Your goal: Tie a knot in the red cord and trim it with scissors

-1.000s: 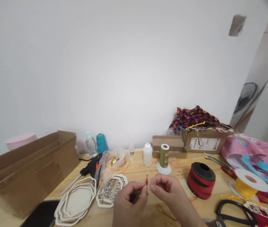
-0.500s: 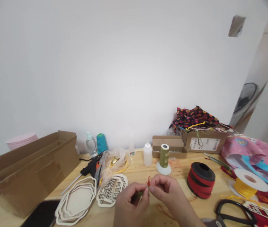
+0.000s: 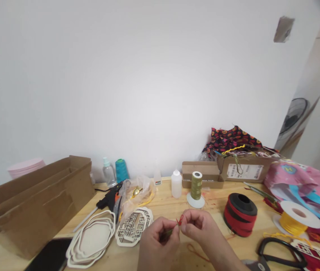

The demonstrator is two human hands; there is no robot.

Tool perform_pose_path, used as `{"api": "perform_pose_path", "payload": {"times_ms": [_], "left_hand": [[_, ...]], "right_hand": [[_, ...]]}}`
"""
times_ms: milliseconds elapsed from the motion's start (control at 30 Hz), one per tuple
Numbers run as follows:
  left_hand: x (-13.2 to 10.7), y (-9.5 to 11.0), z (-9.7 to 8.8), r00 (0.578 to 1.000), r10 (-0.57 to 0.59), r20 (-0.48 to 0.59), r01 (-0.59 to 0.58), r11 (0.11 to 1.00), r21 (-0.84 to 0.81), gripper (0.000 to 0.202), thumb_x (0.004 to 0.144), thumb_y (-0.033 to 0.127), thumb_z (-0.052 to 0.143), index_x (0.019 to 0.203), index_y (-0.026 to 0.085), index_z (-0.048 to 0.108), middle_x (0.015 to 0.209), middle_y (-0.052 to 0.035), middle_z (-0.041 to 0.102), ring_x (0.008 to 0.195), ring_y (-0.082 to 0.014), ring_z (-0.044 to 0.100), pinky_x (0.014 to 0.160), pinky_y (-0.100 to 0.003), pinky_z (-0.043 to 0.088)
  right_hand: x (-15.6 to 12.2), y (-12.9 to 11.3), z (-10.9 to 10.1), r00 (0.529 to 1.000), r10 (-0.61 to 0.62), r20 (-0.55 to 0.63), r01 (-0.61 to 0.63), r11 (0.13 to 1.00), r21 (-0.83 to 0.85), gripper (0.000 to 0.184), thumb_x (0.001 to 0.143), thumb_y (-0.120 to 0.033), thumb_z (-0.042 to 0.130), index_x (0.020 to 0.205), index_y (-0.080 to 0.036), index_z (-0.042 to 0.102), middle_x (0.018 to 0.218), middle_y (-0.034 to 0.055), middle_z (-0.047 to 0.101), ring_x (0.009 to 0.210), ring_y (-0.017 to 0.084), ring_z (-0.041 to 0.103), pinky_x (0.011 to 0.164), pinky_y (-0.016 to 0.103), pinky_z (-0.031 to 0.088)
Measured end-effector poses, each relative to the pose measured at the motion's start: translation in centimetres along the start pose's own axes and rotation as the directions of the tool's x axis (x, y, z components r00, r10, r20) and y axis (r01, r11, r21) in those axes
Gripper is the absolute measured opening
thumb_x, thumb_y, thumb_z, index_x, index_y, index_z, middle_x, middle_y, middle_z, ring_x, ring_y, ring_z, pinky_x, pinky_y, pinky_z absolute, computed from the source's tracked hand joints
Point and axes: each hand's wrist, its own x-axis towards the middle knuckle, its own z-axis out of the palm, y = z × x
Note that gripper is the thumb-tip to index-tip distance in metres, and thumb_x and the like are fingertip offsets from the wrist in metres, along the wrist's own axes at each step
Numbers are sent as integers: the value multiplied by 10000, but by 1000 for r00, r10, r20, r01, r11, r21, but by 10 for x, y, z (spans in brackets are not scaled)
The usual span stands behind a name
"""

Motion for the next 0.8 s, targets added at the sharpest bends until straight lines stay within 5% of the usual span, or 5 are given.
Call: {"api": "perform_pose_path", "payload": {"times_ms": [567, 800], "left_hand": [[4, 4, -3, 978, -146, 147, 176, 962, -211, 135, 598, 259, 663, 576, 128, 637, 516, 16, 575, 491, -76, 440, 460, -167, 337], [4, 1, -3, 928, -283, 241, 357, 858, -369, 284, 544, 395, 710, 588, 135, 605, 349, 118, 321, 317, -4, 191, 332, -152, 105]], "right_hand": [[-4, -17, 3, 991, -20, -130, 11, 998, -70, 335, 472, -449, 738, 496, -157, 576, 448, -53, 486, 437, 71, 392, 441, 206, 311], [-4, -15, -1, 997, -19, -80, 18, 1000, -7, 287, 489, -387, 759, 515, -156, 590, 483, -48, 515, 475, 80, 430, 487, 209, 343]]}}
